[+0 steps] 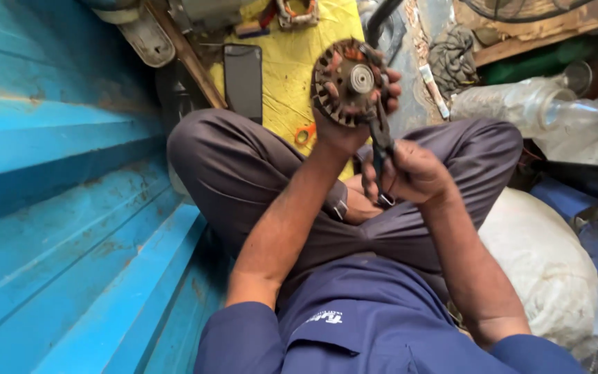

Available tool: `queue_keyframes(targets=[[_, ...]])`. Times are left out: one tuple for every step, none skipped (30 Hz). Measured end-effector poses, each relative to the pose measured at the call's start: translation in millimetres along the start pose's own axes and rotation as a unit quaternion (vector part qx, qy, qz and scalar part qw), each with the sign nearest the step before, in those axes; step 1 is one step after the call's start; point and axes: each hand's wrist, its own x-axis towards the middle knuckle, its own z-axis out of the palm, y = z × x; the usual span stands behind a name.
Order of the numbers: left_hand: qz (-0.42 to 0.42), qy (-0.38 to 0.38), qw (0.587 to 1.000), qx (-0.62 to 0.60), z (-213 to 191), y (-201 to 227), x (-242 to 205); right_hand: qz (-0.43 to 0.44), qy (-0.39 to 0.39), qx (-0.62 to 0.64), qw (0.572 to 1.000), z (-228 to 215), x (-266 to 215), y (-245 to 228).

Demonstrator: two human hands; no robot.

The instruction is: The person sits on the floor of a repair workshop and uses pliers to pull windings and small parts out of a disassembled electric motor armature held in the other hand, placing extracted pieces on the yellow mat beside them.

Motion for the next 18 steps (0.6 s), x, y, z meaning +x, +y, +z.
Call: queue_keyframes(targets=[[-0.005,-0.003,1.000,0.000,-0.1,2.6,3.8,-0.005,0.000,-0.003,1.000,2.1,-1.4,-5.5],[0.013,0.011,0.997,0.072,0.8,5.1,7.7,0.003,0.027,-0.016,0.999,5.1,-3.1,-11.2],[0.033,0.025,0.989,0.144,1.8,8.1,9.6,0.013,0.054,-0.026,0.998,8.2,-4.2,-15.9],[0.032,0.022,0.989,0.144,4.0,9.0,14.6,0.011,0.053,-0.029,0.998,5.4,-4.6,-15.5],[0.063,0.035,0.981,0.178,5.9,10.2,16.6,0.034,0.032,0.009,0.999,2.8,-5.1,-13.0],[0.093,0.048,0.972,0.212,7.5,11.9,18.0,0.057,0.012,0.047,0.997,0.2,-5.2,-9.7],[0.097,0.048,0.972,0.211,3.5,13.6,19.5,0.061,0.012,0.046,0.997,-5.5,-5.6,-5.9],[0.117,0.108,0.963,0.220,-0.1,15.6,20.8,0.073,0.006,0.066,0.995,-10.8,-6.0,-2.1],[0.136,0.164,0.950,0.230,-2.6,20.1,24.8,0.082,-0.002,0.085,0.993,-16.4,-3.5,0.6],[0.139,0.162,0.949,0.231,-7.4,23.2,26.3,0.084,-0.004,0.083,0.993,-16.5,-0.2,-0.5],[0.181,0.173,0.933,0.258,-12.7,25.3,25.5,0.086,0.022,0.084,0.993,-16.4,1.6,0.7],[0.222,0.182,0.915,0.284,-18.2,27.2,24.8,0.087,0.049,0.085,0.991,-16.5,3.2,1.7],[0.224,0.182,0.914,0.285,-28.1,32.7,25.5,0.089,0.048,0.084,0.991,-12.9,8.3,1.2],[0.201,0.185,0.912,0.305,-38.4,38.0,26.5,0.074,0.105,0.035,0.991,-9.8,13.2,0.5],[0.176,0.188,0.911,0.322,-49.8,40.7,27.2,0.058,0.164,-0.014,0.985,-6.7,15.3,0.3],[0.176,0.189,0.911,0.321,-38.6,40.5,27.6,0.058,0.165,-0.013,0.985,-13.6,20.4,4.2],[0.231,0.247,0.763,0.551,-27.8,39.3,29.3,0.035,0.243,-0.192,0.950,-20.6,24.5,7.2],[0.268,0.285,0.552,0.736,-16.8,38.0,31.1,0.012,0.313,-0.363,0.878,-27.5,28.4,10.0]])
